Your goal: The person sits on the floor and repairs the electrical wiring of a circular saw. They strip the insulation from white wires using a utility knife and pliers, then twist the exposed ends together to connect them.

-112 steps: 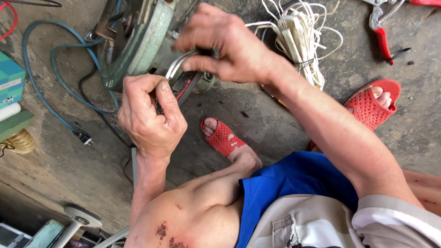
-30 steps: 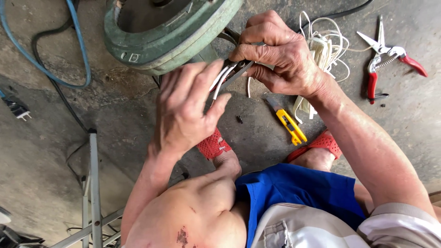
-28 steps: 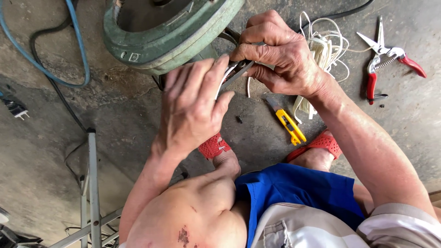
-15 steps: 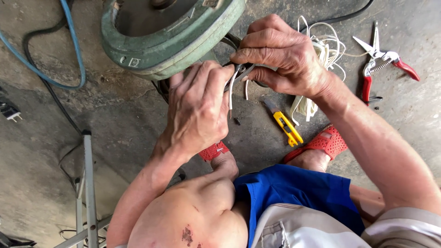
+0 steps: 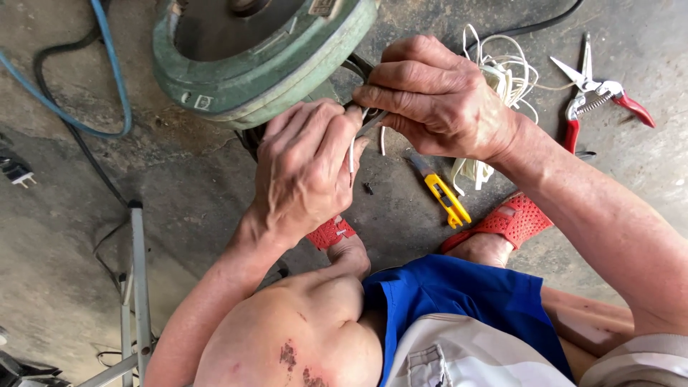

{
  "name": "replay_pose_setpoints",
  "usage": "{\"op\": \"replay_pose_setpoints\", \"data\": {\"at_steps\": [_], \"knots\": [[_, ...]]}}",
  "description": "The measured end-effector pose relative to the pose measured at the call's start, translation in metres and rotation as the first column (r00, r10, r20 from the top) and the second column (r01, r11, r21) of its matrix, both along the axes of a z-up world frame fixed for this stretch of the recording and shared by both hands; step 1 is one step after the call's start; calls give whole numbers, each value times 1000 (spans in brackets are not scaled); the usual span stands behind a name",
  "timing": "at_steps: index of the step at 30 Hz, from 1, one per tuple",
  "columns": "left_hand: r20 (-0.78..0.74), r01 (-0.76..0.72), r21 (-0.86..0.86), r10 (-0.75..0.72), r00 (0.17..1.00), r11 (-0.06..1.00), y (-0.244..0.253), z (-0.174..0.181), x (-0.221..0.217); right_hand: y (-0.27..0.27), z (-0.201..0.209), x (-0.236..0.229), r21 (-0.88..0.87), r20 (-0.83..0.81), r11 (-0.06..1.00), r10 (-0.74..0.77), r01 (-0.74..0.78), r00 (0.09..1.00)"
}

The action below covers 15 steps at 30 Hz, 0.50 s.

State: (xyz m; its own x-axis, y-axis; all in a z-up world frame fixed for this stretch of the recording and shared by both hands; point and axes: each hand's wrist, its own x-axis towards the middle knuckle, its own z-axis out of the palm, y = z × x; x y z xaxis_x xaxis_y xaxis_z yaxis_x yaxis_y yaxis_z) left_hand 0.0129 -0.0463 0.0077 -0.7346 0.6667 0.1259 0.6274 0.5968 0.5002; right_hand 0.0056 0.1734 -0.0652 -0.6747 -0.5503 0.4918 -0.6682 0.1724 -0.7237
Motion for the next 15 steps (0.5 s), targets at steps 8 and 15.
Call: {"op": "replay_pose_setpoints", "data": {"at_steps": [8, 15], "knots": [[102, -11, 40, 7, 995, 999, -1, 2, -3, -3, 4, -1, -91, 87, 996, -9, 17, 996], [262, -40, 130, 5, 965, 991, -15, 11, 1, -1, 1, 0, -53, 62, 998, 21, -18, 998]]}}
